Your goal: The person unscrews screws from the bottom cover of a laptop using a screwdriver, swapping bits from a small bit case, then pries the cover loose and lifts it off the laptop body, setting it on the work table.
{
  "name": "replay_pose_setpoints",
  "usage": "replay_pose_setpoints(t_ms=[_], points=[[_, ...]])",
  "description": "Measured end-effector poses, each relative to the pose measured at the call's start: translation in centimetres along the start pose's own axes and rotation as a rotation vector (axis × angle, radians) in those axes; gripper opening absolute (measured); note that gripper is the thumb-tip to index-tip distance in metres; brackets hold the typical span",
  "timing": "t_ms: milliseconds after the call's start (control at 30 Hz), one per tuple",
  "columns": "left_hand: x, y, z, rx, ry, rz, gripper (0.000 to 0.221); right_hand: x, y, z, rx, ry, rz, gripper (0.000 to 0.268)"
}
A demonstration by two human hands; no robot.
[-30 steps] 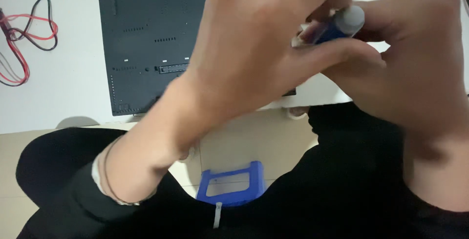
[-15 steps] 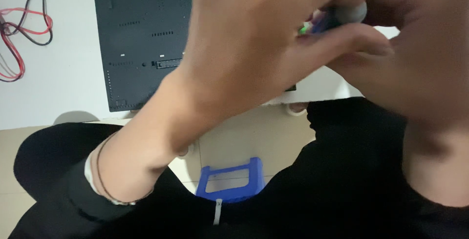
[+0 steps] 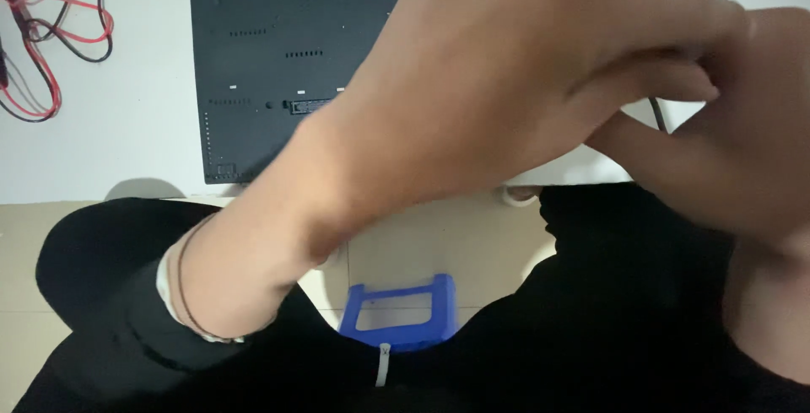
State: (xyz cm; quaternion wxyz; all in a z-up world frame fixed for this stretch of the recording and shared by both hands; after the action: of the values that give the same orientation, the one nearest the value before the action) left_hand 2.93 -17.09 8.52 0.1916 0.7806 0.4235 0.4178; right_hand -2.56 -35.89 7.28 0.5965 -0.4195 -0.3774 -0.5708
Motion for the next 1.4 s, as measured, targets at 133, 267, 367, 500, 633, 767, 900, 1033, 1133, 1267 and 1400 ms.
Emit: replay_pose_setpoints(t_ms=[133,267,367,500,633,767,900,1033,1133,1267,1400], points=[[-0.9,0.5,0.2,0.002,-0.03,0.01,0.014,-0.7,0.0,-0.6,0.178,0.218,-0.131,0.021],[-0.6,0.8,1.0,0.004,-0.053,0.021,0.012,-0.4,-0.3,-0.7,0.094,-0.038,-0.135,0.055],[0.0,0.5,1.3,0.003,-0.073,0.032,0.011,0.1,0.5,1.1,0.367,0.308,-0.008,0.007],[0.1,0.2,1.2,0.004,-0.098,0.049,0.011,0.0,0.3,1.2,0.469,0.392,0.118,0.021],[-0.2,0.1,0.5,-0.014,-0.143,0.07,0.013,-0.4,-0.2,-0.3,0.225,0.273,-0.047,0.011],[-0.5,0.3,-0.3,-0.032,-0.175,0.087,0.016,0.7,-0.6,2.0,0.153,0.375,-0.15,0.012],[0.3,0.7,-0.5,-0.055,-0.182,0.095,0.018,1.1,-0.8,0.9,0.239,0.235,-0.171,0.019],[1.0,1.0,-0.5,-0.035,-0.2,0.104,0.022,1.1,-0.3,-0.1,0.3,0.211,-0.103,0.011],[0.2,0.8,-0.8,0.015,-0.191,0.029,0.017,1.3,-0.4,0.9,0.297,0.22,-0.1,0.015],[-0.4,1.6,-1.8,-0.11,0.02,-0.211,0.015,1.3,-0.7,2.4,0.225,0.284,-0.227,0.01],[-0.2,1.5,-2.1,-0.176,0.211,-0.158,0.024,1.6,-0.5,2.3,0.258,0.23,-0.251,0.017]])
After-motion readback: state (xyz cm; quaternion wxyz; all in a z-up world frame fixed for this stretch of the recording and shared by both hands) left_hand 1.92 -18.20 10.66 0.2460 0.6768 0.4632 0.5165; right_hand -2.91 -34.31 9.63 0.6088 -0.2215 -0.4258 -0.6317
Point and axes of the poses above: each hand's wrist, its own y-axis towards the middle knuckle, its own x-axis out of the back of the hand, z = x × y, the point moved 2 cm from there along y, towards the middle knuckle, and after that the axes turned 2 degrees about -y, right-handed, at the moved point
